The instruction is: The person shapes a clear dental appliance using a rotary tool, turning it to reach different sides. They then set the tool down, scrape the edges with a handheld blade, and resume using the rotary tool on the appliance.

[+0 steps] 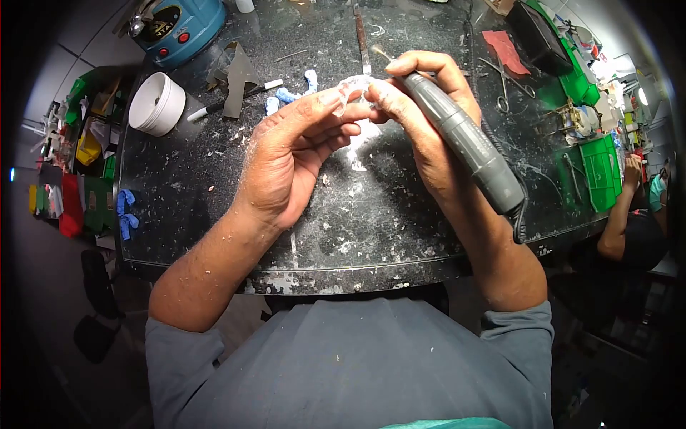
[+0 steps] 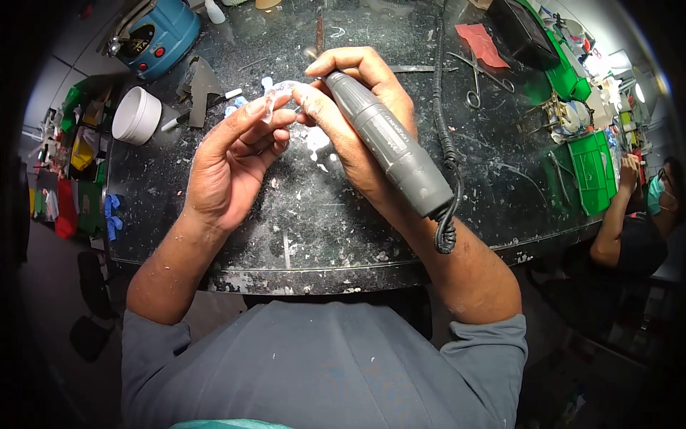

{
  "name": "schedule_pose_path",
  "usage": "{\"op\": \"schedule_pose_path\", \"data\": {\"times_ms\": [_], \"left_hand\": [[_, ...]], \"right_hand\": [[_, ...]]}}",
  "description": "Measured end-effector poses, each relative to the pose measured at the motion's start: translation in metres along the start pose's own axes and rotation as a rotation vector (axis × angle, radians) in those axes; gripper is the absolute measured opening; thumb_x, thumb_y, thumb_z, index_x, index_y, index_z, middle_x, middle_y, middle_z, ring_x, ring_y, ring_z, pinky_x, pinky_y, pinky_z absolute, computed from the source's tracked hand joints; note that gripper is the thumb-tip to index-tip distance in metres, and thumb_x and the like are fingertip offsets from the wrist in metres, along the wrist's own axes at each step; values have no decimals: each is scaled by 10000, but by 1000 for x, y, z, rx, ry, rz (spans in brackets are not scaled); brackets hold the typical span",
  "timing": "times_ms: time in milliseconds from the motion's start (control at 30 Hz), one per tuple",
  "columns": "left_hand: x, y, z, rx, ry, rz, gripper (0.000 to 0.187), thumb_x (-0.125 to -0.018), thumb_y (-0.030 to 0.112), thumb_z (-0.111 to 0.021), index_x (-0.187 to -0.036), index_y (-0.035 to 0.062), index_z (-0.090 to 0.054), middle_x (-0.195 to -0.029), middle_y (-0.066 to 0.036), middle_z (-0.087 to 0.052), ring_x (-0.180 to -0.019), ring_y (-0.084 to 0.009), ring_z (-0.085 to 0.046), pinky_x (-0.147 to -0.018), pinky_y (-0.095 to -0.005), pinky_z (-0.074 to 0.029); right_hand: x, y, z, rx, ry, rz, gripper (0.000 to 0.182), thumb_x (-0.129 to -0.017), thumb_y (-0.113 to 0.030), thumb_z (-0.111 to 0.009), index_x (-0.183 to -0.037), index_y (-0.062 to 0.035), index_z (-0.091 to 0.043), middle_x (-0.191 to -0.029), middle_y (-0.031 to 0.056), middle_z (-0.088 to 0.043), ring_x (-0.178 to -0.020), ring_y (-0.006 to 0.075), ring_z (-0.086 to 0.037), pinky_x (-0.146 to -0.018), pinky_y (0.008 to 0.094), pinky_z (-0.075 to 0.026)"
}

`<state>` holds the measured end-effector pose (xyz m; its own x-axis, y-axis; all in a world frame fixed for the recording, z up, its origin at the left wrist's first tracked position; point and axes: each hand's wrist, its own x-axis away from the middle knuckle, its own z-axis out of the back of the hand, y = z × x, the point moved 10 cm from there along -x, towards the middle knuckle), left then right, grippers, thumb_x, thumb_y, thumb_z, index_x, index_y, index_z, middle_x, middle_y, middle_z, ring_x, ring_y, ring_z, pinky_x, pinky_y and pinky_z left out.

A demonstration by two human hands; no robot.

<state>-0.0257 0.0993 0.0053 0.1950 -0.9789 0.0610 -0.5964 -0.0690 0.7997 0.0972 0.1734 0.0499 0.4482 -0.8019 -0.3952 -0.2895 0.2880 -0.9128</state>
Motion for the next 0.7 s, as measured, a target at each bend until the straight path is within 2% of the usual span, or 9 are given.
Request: {"op": "schedule_pose_path", "data": {"times_ms": [67, 267, 433, 467, 533, 600, 700], "left_hand": [[-1, -4, 8, 7, 18, 27, 332, -946, 241, -588, -1135, -27, -644, -1023, -131, -705, -944, -166, -652, -906, -305, -488], [-2, -9, 8, 80, 5, 88, 327, -949, 254, -579, -1107, -23, -651, -992, -132, -712, -941, -176, -655, -913, -312, -479], [-2, -5, 2, 58, -34, 108, 347, -955, 280, -566, -1103, -22, -652, -982, -140, -714, -941, -178, -664, -913, -308, -478], [-2, -5, 1, 63, -76, 109, 314, -958, 244, -564, -1119, -16, -637, -1019, -136, -706, -944, -179, -662, -899, -314, -487], [-1, -6, -2, 68, -116, 112, 286, -960, 209, -563, -1136, -9, -623, -1056, -132, -698, -947, -180, -661, -884, -320, -495], [-2, -4, 5, -55, -21, 66, 336, -952, 295, -568, -1088, 2, -660, -984, -140, -715, -921, -185, -675, -903, -326, -491], [-3, -4, 16, -113, 41, 54, 318, -951, 290, -566, -1075, 14, -664, -976, -137, -716, -920, -185, -674, -899, -335, -496]], "right_hand": [[1, -4, -3, -11, -27, 26, 225, -878, 3, -665, -1072, -19, -552, -883, 94, -643, -774, 135, -639, -709, 250, -533], [-2, 3, -9, -134, -137, -88, 231, -874, 8, -663, -1074, -20, -552, -900, 93, -649, -801, 123, -627, -727, 250, -515], [-4, 2, -2, -80, -87, -41, 218, -877, 1, -649, -1075, -18, -562, -947, 88, -650, -848, 120, -635, -778, 250, -511], [-4, 3, -2, -80, -86, -42, 218, -877, 1, -649, -1075, -18, -562, -947, 88, -650, -848, 120, -635, -778, 250, -511], [-5, 2, -1, -26, -83, 7, 227, -875, -31, -673, -1076, -23, -567, -877, 63, -663, -781, 90, -634, -705, 221, -516], [-3, 2, -8, -85, -125, -39, 223, -878, -36, -672, -1074, -23, -567, -872, 69, -671, -770, 92, -637, -700, 224, -520], [-1, 5, -14, -129, -177, -79, 215, -883, -43, -671, -1069, -22, -566, -862, 79, -682, -751, 98, -640, -691, 230, -527]]}}
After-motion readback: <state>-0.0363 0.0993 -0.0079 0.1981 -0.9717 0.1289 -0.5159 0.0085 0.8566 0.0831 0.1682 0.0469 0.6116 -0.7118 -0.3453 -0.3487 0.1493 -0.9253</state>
